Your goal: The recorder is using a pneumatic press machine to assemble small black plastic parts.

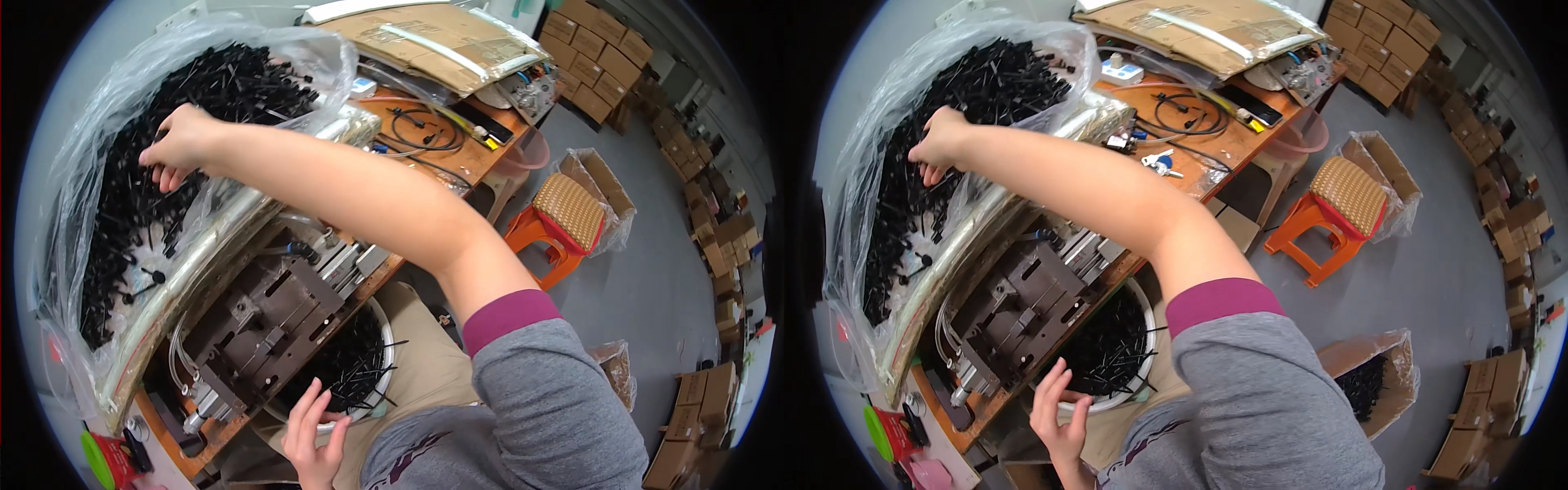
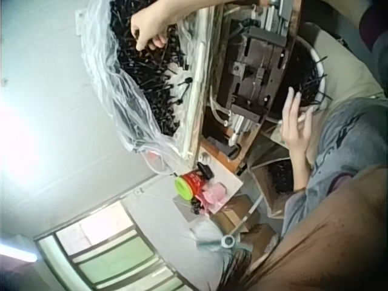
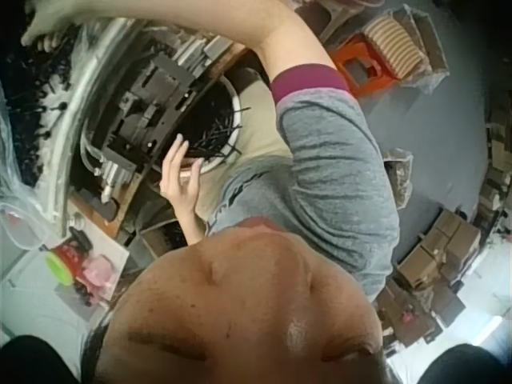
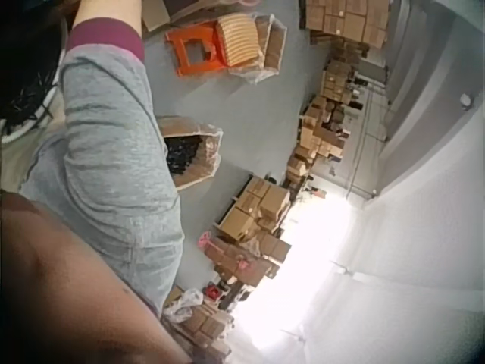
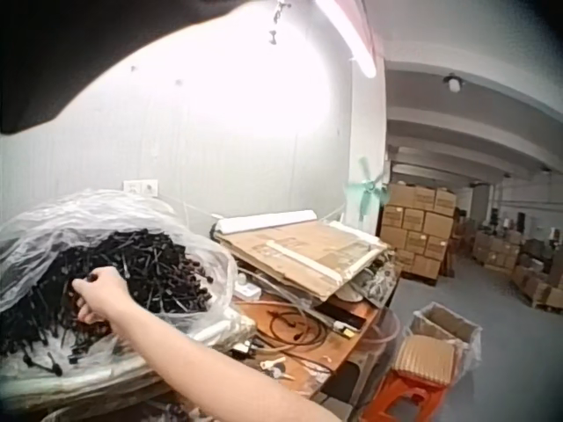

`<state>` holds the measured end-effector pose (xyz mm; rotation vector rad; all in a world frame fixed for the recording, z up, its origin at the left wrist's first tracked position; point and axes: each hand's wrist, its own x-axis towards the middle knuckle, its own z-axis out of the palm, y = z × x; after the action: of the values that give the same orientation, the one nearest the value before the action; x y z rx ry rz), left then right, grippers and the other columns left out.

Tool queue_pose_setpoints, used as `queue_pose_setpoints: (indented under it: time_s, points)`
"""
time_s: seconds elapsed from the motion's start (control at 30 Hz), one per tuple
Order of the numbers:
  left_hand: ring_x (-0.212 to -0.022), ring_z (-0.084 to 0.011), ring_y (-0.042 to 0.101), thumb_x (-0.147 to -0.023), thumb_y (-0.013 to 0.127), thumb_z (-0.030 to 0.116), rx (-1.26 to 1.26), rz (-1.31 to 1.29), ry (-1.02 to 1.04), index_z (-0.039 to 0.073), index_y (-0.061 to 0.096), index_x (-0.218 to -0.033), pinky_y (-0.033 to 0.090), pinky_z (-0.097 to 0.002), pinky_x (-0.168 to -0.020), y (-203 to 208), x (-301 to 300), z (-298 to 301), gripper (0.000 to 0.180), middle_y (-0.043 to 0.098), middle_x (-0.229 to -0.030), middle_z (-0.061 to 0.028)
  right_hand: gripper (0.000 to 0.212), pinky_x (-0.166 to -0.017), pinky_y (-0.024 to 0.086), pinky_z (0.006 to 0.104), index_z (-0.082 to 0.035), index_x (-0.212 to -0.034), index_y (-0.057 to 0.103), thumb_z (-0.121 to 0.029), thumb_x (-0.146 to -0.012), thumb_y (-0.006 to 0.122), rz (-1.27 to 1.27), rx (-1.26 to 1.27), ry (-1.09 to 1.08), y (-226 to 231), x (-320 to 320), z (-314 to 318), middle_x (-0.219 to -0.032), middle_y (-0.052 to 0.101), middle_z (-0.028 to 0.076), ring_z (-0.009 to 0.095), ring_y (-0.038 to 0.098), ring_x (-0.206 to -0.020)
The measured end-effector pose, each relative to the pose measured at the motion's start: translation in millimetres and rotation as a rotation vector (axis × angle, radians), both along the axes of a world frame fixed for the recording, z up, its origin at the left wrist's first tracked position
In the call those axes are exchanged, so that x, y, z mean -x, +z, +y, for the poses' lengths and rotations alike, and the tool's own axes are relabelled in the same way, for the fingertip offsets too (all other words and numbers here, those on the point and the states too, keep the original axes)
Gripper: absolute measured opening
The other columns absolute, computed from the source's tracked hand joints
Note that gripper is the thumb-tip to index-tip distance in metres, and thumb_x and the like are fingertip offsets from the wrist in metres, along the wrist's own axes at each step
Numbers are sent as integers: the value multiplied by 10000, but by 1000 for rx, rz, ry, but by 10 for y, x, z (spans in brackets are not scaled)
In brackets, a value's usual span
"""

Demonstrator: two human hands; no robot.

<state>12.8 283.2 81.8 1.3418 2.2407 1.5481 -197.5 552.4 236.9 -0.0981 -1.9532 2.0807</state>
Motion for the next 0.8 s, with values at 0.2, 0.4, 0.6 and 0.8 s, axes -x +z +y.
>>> queue_pose_setpoints:
  time_s: [0.2,0.4,0.6,0.8]
  points:
    - [-696,-206,686,-710,734,-75,-255,175,267,-55,597,-1116,564,-266,-636,253,245,-78,429,641,-1125,-241,229,-511,510,262,90,-961,574,-118,-896,645,181,92,254,-67,-583,-59,-816,661,176,165,631,-570]
    - [-979,-266,663,-709,780,-58,-260,-99,283,-58,543,-1278,608,-331,-759,538,351,-3,617,566,-1252,-226,273,-414,412,199,-5,-977,589,-275,-948,614,-283,130,411,-434,-1692,-459,-778,634,66,72,548,-486]
    - [-830,-237,668,-686,769,-37,-147,64,130,-11,708,-1028,547,-313,-690,497,328,4,348,681,-969,-128,229,-414,384,201,25,-1093,575,-157,-955,591,-448,334,394,-809,-2024,-600,-800,626,78,75,528,-478]
    - [-827,-234,642,-598,808,20,34,296,324,39,724,-977,520,-319,-674,303,324,29,388,679,-1072,-100,188,-427,401,189,33,-1084,555,-119,-975,542,-271,265,106,-960,-2277,-621,-844,646,127,87,531,-476]
